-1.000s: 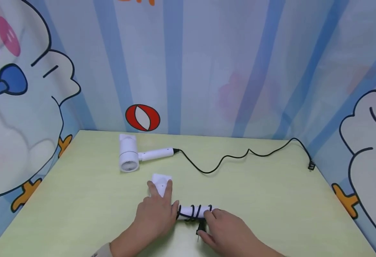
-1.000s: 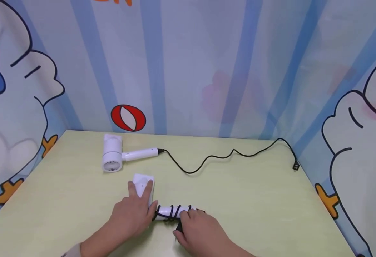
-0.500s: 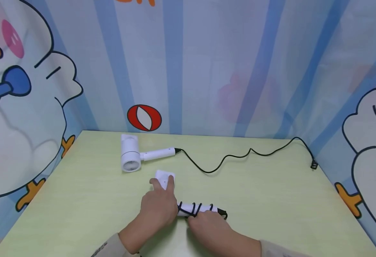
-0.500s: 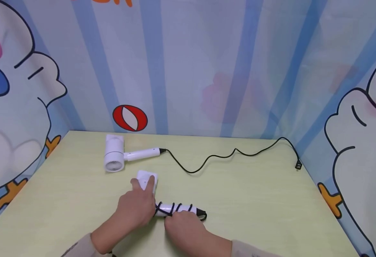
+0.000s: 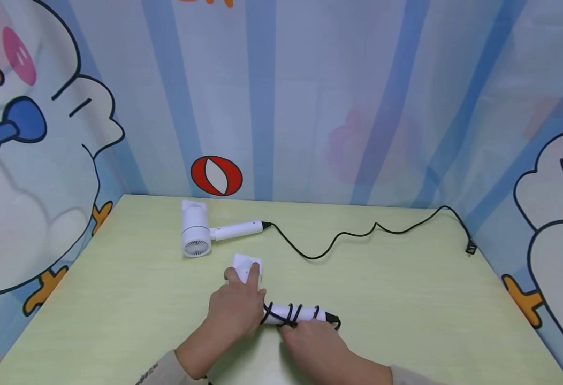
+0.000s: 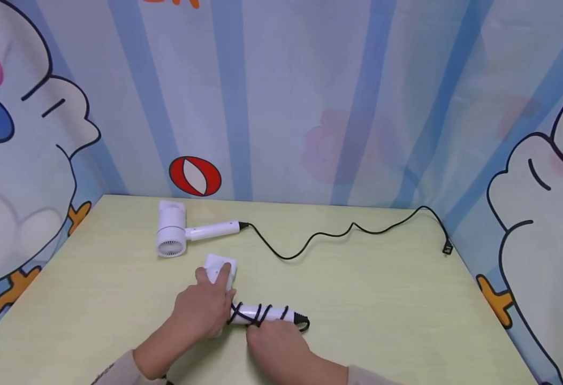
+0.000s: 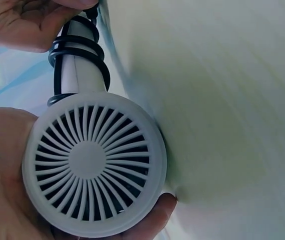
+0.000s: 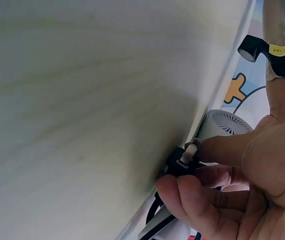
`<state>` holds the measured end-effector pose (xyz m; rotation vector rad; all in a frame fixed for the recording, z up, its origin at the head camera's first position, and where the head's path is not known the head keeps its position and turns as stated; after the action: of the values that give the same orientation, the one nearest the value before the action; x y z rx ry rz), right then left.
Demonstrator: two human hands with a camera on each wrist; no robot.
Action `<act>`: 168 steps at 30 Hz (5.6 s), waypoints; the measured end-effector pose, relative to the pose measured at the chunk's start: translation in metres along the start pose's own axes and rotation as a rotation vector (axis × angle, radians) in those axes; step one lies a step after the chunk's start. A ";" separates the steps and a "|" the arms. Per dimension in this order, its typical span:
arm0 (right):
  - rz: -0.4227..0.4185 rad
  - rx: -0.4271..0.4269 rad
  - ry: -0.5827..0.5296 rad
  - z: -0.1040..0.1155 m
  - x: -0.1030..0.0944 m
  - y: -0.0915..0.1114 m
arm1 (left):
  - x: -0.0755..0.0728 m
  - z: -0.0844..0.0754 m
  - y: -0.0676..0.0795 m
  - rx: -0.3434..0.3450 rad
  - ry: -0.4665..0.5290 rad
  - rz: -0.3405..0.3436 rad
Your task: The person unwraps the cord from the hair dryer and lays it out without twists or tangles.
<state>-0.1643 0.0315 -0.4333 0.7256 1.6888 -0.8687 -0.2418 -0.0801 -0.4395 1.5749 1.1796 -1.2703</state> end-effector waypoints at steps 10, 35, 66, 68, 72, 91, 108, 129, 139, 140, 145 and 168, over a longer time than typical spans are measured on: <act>0.066 0.081 -0.016 -0.017 0.003 0.014 | 0.001 0.017 0.001 -0.032 0.096 -0.032; 0.028 0.261 -0.052 -0.091 -0.003 0.029 | -0.014 0.050 0.008 0.002 0.226 -0.175; -0.112 0.267 0.001 -0.095 -0.012 0.016 | -0.012 0.051 0.005 -0.059 0.194 -0.147; -0.146 0.267 0.005 -0.097 -0.015 0.016 | -0.013 0.050 0.005 -0.058 0.189 -0.147; -0.196 0.265 0.016 -0.101 -0.020 0.013 | -0.016 0.049 0.005 -0.055 0.185 -0.147; -0.361 0.282 -0.023 -0.113 -0.069 -0.003 | -0.067 0.052 -0.005 -0.038 0.176 -0.218; -0.388 0.264 -0.045 -0.098 -0.086 0.008 | -0.077 0.054 -0.009 -0.059 0.181 -0.274; -0.296 0.186 0.057 -0.072 -0.064 0.028 | -0.085 0.061 -0.010 -0.079 0.236 -0.279; -0.204 0.198 0.088 -0.078 -0.046 0.028 | -0.084 0.063 -0.006 -0.078 0.284 -0.233; -0.201 0.199 0.092 -0.079 -0.045 0.027 | -0.084 0.064 -0.006 -0.077 0.289 -0.229; -0.181 0.200 0.104 -0.084 -0.035 0.025 | -0.085 0.064 -0.005 -0.073 0.294 -0.233; -0.093 0.292 0.029 -0.115 -0.018 0.009 | -0.087 0.066 -0.001 -0.073 0.304 -0.231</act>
<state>-0.2123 0.1316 -0.3971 0.8639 1.6493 -1.1919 -0.2659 -0.1584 -0.3670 1.6544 1.6198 -1.1395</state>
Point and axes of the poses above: each hand's wrist, its own y-axis away from the middle knuckle, its own x-axis out of the palm, z = x × y, the point moved 8 cm from there along -y, towards the middle knuckle, and after that the axes turned 9 degrees about x, right-handed, at the moved point
